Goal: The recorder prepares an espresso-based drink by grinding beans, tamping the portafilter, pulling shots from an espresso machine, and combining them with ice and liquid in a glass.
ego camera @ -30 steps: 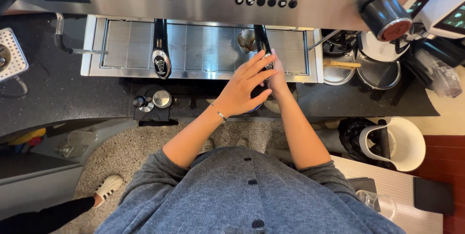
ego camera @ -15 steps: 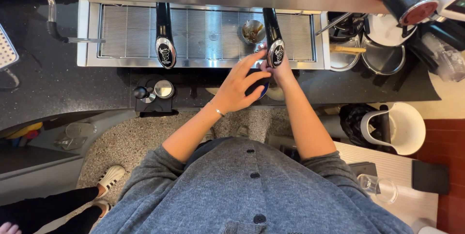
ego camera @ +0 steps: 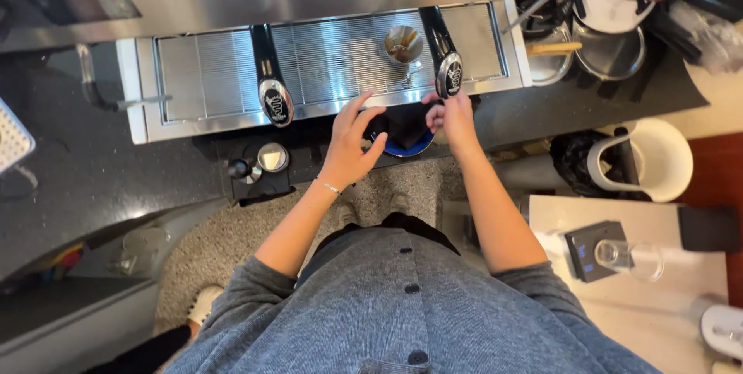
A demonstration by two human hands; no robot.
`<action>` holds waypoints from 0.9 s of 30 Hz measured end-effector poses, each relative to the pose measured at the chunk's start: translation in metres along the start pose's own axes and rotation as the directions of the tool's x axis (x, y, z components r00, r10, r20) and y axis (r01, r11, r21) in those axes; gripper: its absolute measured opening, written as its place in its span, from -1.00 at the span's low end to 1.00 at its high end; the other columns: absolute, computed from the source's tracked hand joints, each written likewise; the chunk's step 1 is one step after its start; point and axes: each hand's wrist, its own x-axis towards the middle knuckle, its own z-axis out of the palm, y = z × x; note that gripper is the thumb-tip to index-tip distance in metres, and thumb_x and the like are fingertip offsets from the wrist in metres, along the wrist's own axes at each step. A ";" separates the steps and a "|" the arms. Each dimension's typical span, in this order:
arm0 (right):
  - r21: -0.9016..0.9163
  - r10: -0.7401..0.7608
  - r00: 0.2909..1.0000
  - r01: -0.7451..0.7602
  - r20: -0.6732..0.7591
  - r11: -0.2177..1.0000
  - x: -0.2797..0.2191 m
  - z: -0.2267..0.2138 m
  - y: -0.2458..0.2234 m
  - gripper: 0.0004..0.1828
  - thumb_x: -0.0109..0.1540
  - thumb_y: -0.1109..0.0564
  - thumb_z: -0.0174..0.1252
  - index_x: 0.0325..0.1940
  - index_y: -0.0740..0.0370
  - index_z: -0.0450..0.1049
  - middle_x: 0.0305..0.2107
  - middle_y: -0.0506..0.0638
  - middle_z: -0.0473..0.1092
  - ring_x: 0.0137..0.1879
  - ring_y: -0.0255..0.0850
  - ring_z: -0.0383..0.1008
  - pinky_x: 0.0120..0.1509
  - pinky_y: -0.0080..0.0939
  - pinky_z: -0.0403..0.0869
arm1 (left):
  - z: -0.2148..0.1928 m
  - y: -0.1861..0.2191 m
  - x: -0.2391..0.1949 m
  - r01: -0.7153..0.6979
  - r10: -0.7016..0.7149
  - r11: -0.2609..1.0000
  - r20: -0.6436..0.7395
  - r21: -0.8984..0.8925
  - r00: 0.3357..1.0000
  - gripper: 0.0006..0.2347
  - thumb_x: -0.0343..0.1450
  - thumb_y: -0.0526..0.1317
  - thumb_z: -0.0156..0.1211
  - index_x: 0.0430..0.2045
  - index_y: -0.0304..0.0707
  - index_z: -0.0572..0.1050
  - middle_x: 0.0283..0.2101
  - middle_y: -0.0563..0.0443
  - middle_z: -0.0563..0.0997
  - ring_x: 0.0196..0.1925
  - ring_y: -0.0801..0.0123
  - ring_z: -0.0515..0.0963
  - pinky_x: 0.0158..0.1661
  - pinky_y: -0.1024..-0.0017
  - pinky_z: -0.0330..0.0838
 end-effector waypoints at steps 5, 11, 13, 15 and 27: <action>0.013 -0.039 0.996 0.040 -0.076 0.999 -0.051 0.000 0.012 -0.67 0.44 -0.05 -0.08 0.12 0.23 0.32 -0.27 0.03 0.43 -0.50 -0.32 0.40 -0.52 -0.38 0.34 | -0.013 -0.011 0.001 0.005 -0.003 0.998 0.032 -0.070 0.999 -0.64 0.39 -0.28 0.28 0.10 -0.23 0.44 0.38 -0.15 0.32 0.45 -0.07 0.30 0.39 0.09 0.19; 0.013 -0.017 0.990 0.019 -0.141 1.000 -0.132 0.002 0.044 -0.80 0.41 0.03 0.05 -0.03 0.21 0.40 -0.32 -0.02 0.44 -0.47 -0.35 0.40 -0.44 -0.37 0.36 | -0.020 0.011 -0.025 0.012 -0.002 0.991 0.084 -0.130 0.996 -0.63 0.40 -0.30 0.31 0.11 -0.24 0.45 0.36 -0.14 0.37 0.43 -0.05 0.34 0.40 0.13 0.23; -0.015 -0.088 0.985 0.087 -0.147 0.996 -0.132 0.006 0.041 -0.83 0.41 0.06 0.09 -0.09 0.22 0.42 -0.36 -0.05 0.43 -0.47 -0.37 0.39 -0.42 -0.37 0.36 | -0.019 0.013 -0.014 -0.050 0.061 0.987 0.073 -0.152 0.995 -0.62 0.39 -0.31 0.31 0.11 -0.23 0.45 0.35 -0.13 0.38 0.42 -0.03 0.35 0.40 0.14 0.23; -0.086 -0.100 0.984 0.088 -0.146 0.992 -0.156 0.014 0.037 -0.87 0.37 0.12 0.17 -0.15 0.22 0.43 -0.46 -0.10 0.39 -0.45 -0.40 0.38 -0.39 -0.38 0.35 | -0.014 0.024 -0.031 -0.035 0.066 0.977 0.143 -0.209 0.988 -0.61 0.37 -0.30 0.31 0.10 -0.25 0.45 0.35 -0.16 0.36 0.42 -0.05 0.34 0.36 0.13 0.22; 0.119 -0.085 0.969 0.115 -0.233 0.986 -0.269 0.036 0.093 -0.80 0.42 0.06 0.01 -0.22 0.21 0.35 -0.29 -0.02 0.47 -0.44 -0.34 0.43 -0.39 -0.33 0.40 | -0.044 0.090 -0.106 -0.103 0.181 0.964 0.319 -0.244 0.930 -0.60 0.39 -0.24 0.27 0.14 -0.23 0.43 0.35 -0.14 0.38 0.39 -0.03 0.36 0.36 0.12 0.18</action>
